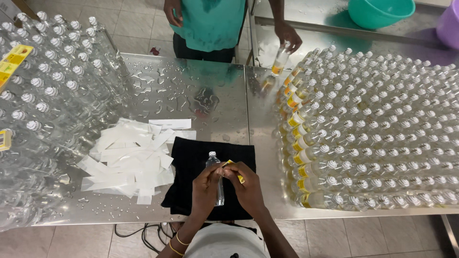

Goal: The person picks up clear plastic bottles and applies yellow labels to them by hand. They peel the backing from the labels, wrap them around the bottles, and smooth them down before placing the finished bottles on a metal table.

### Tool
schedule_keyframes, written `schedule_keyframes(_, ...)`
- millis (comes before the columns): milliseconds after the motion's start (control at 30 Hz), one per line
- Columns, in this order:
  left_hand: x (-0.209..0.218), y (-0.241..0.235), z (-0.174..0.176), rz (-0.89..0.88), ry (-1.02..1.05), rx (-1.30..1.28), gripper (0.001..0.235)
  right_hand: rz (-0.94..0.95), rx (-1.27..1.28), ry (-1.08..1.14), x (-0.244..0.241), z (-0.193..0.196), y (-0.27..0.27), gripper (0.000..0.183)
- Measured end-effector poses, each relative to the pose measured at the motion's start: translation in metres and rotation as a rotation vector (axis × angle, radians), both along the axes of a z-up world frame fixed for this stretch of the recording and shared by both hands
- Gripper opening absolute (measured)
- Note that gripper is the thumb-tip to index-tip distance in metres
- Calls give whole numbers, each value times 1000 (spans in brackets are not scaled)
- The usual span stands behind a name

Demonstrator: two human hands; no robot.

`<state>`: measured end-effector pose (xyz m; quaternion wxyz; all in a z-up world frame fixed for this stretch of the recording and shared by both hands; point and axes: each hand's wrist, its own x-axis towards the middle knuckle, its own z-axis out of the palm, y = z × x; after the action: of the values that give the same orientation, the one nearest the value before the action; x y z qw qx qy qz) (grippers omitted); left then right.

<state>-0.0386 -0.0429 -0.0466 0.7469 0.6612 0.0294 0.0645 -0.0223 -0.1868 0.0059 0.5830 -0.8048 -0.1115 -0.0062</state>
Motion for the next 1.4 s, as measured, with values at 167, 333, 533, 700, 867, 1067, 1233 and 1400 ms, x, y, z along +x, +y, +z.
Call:
schedule_keyframes(167, 9, 8, 1, 13, 214, -214, 35, -51, 92, 121, 4, -17, 7, 18)
schedule_keyframes(333, 28, 27, -31, 161, 405, -492, 21, -174, 330, 302, 10, -47, 14, 28)
schedule_keyframes(533, 77, 148, -211, 427, 407, -840, 16, -416, 815, 411, 26, -73, -3, 19)
schedule_keyframes(700, 100, 251, -238, 698, 346, -563, 27, -484, 920, 424, 36, -78, -12, 15)
schedule_keyframes(867, 84, 268, -215, 786, 375, 122, 83, -425, 828, 383, 38, -56, -11, 19)
schedule_keyframes(1067, 16, 117, -62, -61, 565, -661, 58, -95, 231, 228, 35, -67, -15, 31)
schedule_keyframes(1233, -1, 73, -66, -189, 623, -901, 73, 341, -14, 149, 1, -11, -4, 26)
schedule_keyframes(1400, -11, 70, -76, -145, 611, -790, 50, 514, -109, -34, 1, -21, -36, 24)
